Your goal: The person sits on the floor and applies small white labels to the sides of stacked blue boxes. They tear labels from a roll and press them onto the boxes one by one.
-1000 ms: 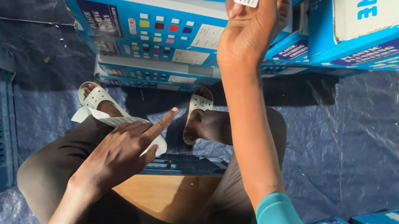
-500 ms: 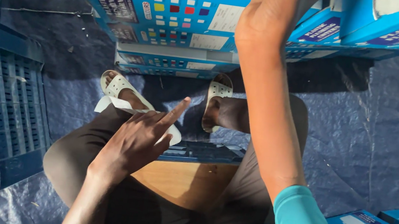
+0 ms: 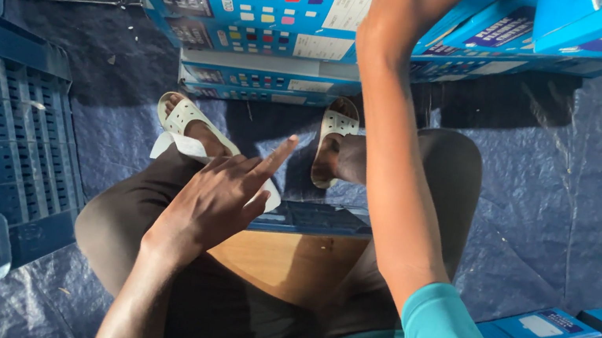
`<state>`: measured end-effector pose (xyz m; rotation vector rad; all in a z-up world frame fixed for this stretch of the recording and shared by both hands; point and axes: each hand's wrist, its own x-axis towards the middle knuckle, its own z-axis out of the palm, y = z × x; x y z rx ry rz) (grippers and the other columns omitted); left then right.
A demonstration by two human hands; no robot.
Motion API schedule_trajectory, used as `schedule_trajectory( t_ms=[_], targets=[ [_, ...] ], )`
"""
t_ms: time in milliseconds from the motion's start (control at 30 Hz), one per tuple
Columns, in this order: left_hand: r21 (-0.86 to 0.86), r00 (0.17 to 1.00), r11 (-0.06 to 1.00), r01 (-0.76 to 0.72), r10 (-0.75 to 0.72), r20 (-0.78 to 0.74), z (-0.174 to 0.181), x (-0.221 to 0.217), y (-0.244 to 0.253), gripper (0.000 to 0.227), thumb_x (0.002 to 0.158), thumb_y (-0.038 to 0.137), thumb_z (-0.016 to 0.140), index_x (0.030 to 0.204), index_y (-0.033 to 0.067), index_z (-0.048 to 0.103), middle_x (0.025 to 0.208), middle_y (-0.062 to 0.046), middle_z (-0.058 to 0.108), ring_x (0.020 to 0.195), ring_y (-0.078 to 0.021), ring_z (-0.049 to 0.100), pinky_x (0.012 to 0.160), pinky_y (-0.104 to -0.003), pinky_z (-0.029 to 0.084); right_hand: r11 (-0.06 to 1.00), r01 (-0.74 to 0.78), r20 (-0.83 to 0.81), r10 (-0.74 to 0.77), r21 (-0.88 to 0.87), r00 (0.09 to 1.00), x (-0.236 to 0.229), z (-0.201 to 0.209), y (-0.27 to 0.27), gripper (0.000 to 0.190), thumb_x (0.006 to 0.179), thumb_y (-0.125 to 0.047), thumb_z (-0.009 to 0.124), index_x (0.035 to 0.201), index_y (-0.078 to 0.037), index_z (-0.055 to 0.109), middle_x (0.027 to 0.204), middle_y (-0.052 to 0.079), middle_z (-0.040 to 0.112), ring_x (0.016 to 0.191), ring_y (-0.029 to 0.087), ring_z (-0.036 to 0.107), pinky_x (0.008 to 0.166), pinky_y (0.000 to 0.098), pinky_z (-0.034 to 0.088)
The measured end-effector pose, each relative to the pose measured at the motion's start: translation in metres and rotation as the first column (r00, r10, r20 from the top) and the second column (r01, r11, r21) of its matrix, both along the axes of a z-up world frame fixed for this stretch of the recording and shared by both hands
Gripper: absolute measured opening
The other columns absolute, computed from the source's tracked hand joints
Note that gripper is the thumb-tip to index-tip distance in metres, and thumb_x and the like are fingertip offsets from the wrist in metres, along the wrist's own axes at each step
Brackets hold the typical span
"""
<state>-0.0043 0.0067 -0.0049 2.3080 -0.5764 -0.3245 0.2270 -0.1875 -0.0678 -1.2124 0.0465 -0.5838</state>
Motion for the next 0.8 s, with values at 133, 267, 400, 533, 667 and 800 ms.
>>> schedule_trajectory(
  t_ms=[133,267,400,533,667,800],
  targets=[
    [0.072,0.998,0.997,0.012,-0.007,-0.062,0.002,0.004,-0.007,0.082,0.089,0.011,0.068,0.160,0.0148,0.028,0.090,-0.015,0.068,0.087,-0.0326,0.068,0.092,-0.048,0.051,0.963,0.013,0.035,-0.003,-0.270,0.999,-0.008,-0.001,-0.016,0.033,0.095,-0.003,0.070,0.078,-0.004,0.041,0.061,-0.001,0.039,0.055,0.010,0.036,0.050,0.0286,0.029],
    [0.063,0.996,0.998,0.000,0.006,-0.088,0.006,0.012,-0.017,0.082,0.089,0.009,0.066,0.161,0.0210,0.027,0.093,-0.017,0.067,0.090,-0.0372,0.066,0.088,-0.049,0.051,0.766,0.098,0.125,-0.024,-0.636,0.992,-0.024,-0.004,-0.034,0.050,0.099,-0.014,0.080,0.073,0.000,0.039,0.065,-0.002,0.032,0.067,0.009,0.029,0.059,0.0332,0.025],
    [-0.120,0.999,0.992,-0.039,0.035,-0.034,0.006,0.027,-0.029,0.084,0.088,0.005,0.061,0.162,0.0211,0.026,0.124,-0.025,0.065,0.109,-0.0451,0.063,0.093,-0.050,0.049,0.783,-0.102,-0.091,0.059,-0.614,0.994,-0.057,0.010,-0.042,0.049,0.102,-0.022,0.077,0.071,-0.002,0.043,0.068,-0.003,0.037,0.068,0.005,0.033,0.058,0.0288,0.027],
    [-0.257,0.996,0.965,-0.048,0.029,-0.079,0.009,0.044,-0.041,0.085,0.086,0.005,0.061,0.163,0.0194,0.028,0.141,-0.024,0.061,0.122,-0.0439,0.060,0.103,-0.047,0.048,0.729,-0.506,-0.570,0.194,-0.461,0.798,-0.114,0.035,-0.079,0.032,0.100,-0.031,0.070,0.082,-0.005,0.065,0.068,-0.005,0.056,0.061,0.006,0.051,0.054,0.0250,0.037],
    [-0.488,1.000,0.873,-0.010,0.005,-0.013,0.008,0.050,-0.053,0.083,0.086,0.002,0.068,0.161,0.0095,0.033,0.140,-0.025,0.062,0.128,-0.0391,0.063,0.105,-0.042,0.050,0.550,-0.742,-0.494,0.557,-0.382,0.667,-0.128,0.033,-0.101,0.042,0.097,-0.038,0.067,0.125,-0.006,0.068,0.113,0.000,0.071,0.107,0.008,0.063,0.090,0.0236,0.050],
    [-0.669,0.998,0.743,-0.026,-0.015,-0.055,0.003,0.057,-0.050,0.071,0.094,0.005,0.073,0.157,0.0044,0.042,0.139,-0.020,0.065,0.122,-0.0263,0.068,0.107,-0.040,0.051,0.478,-0.874,-0.533,0.720,-0.084,0.445,-0.130,0.003,-0.091,0.038,0.101,-0.038,0.064,0.120,-0.007,0.072,0.117,0.003,0.072,0.114,0.010,0.063,0.100,0.0254,0.048]
  ],
)
